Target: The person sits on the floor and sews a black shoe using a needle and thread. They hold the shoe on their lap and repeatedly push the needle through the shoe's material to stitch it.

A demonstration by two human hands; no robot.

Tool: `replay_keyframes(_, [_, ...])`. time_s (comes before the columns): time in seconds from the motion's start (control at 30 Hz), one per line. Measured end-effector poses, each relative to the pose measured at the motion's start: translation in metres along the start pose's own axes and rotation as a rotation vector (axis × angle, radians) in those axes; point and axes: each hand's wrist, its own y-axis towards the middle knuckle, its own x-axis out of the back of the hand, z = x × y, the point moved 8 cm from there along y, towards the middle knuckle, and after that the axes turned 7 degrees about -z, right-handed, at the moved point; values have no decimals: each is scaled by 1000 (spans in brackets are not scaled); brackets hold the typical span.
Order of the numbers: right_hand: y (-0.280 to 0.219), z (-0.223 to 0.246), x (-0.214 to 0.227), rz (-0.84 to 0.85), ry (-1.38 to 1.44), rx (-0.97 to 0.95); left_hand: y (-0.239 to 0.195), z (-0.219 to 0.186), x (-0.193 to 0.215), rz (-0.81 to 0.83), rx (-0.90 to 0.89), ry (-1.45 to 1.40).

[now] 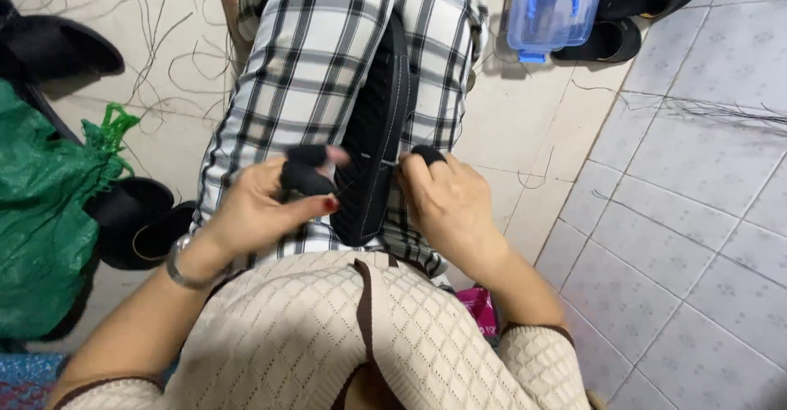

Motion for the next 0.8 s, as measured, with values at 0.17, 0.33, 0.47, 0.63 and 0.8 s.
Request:
replay_keyframes(0.17, [-11, -13, -27, 66, 164, 53, -7, 30, -31, 59, 605, -689])
replay_keyframes(0.33, [-4, -13, -20, 33, 219, 81, -10, 27, -36, 26, 515, -317])
replay_keyframes(0.47, [-12, -4, -16, 41, 51, 89, -8, 7, -35, -22, 330, 49])
replay_keyframes(0.63, [-10, -12, -17, 37, 150, 83, -20, 24, -26, -43, 645, -510])
replay_keyframes(0.8, [-11, -12, -20, -2, 214, 97, -4, 21, 2, -113, 439, -170])
